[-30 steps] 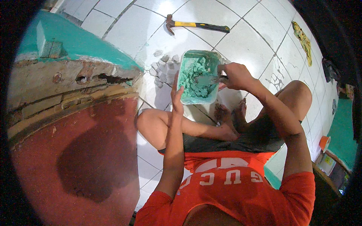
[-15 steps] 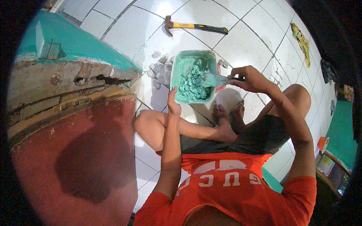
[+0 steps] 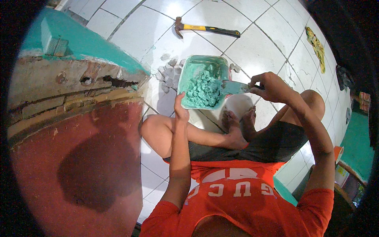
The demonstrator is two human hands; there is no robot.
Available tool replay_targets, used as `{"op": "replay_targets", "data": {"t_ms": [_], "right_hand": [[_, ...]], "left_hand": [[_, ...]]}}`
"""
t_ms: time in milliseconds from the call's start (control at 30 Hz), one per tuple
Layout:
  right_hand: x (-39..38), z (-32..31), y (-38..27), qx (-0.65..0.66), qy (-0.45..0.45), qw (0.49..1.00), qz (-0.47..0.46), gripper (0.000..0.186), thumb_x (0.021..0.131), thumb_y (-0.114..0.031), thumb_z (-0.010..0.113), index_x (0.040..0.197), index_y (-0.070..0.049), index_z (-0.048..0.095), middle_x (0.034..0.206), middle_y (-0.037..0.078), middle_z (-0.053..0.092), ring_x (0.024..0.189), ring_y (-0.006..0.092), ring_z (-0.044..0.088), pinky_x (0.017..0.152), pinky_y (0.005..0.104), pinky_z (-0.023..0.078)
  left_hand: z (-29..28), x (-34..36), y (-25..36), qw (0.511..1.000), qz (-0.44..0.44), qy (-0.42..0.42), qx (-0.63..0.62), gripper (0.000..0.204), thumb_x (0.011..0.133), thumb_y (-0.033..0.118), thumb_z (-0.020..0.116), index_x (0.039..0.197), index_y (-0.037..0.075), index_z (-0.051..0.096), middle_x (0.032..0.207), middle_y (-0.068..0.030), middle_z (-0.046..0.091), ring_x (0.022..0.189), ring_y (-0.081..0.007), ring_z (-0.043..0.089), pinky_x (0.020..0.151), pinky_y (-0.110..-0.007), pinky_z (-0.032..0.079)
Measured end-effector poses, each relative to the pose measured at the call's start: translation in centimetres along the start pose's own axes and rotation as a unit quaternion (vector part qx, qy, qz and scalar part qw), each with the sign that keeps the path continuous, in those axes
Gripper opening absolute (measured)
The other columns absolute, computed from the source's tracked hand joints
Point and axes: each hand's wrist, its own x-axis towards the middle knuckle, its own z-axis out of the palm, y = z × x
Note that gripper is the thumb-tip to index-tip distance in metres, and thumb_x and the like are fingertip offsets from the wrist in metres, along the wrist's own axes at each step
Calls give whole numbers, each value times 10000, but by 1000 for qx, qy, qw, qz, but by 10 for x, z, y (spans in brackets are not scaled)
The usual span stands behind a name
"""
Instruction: The person applies a green filler material to a damaged section of a wooden door frame and adjacent wall using a small putty knife, then smooths the filler by hand and with a cloth.
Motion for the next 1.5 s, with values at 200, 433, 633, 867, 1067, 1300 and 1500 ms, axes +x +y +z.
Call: {"op": "replay_targets", "data": {"t_ms": [200, 433, 633, 867, 1067, 1300, 1500], "right_hand": [[-7, 1, 4, -28, 42, 998, -29, 215, 786, -273, 636, 839, -65, 655, 758, 166, 640, 673, 346, 606, 616, 401, 474], [-32, -17, 3, 7, 48, 999, -6, 205, 762, -162, 679, 919, -39, 629, 641, 106, 619, 510, 180, 561, 519, 299, 437], [-6, 6, -9, 24, 114, 986, -118, 300, 780, -270, 633, 1013, -95, 566, 780, 151, 640, 687, 334, 620, 624, 408, 489], [7, 46, 3, -88, 87, 979, -160, 278, 781, -198, 640, 1027, -89, 572, 814, 112, 642, 691, 298, 617, 591, 382, 479], [-21, 12, 14, -156, 125, 969, -148, 239, 772, -158, 635, 999, -93, 598, 794, 96, 637, 659, 268, 620, 562, 366, 478], [20, 2, -15, -288, 208, 917, -183, 289, 796, -46, 511, 1077, -90, 560, 796, 112, 569, 622, 274, 598, 506, 373, 468], [83, 39, -13, -306, 216, 903, -209, 316, 764, -24, 506, 1077, -55, 535, 832, 180, 555, 643, 312, 605, 517, 387, 490]], "left_hand": [[-6, 3, -2, 1000, 5, -1, 3, 441, 790, 272, 525, 1127, -12, 518, 1063, -90, 564, 979, -200, 529, 884, -300, 380], [-4, 2, -1, 998, 39, 0, 54, 469, 790, 252, 507, 1179, -10, 493, 1109, -86, 541, 1021, -200, 497, 908, -301, 360], [-15, 14, -8, 995, 52, -26, 86, 472, 788, 231, 511, 1203, 7, 489, 1134, -78, 526, 1066, -199, 463, 958, -307, 312], [-15, 10, -9, 1000, 6, -21, 6, 473, 788, 222, 505, 1210, 8, 485, 1171, -87, 517, 1101, -205, 454, 973, -312, 303], [-3, 12, -3, 982, 113, -55, 138, 605, 750, 191, 471, 1312, -18, 384, 1315, -121, 419, 1218, -229, 374, 1033, -313, 236], [2, 15, -7, 933, 168, -143, 284, 692, 732, 208, 475, 1358, -30, 302, 1398, -156, 333, 1296, -261, 281, 1065, -345, 179], [23, 2, -1, 915, 200, -135, 322, 691, 723, 232, 464, 1358, 1, 325, 1402, -147, 332, 1295, -280, 257, 1073, -355, 133]]}}
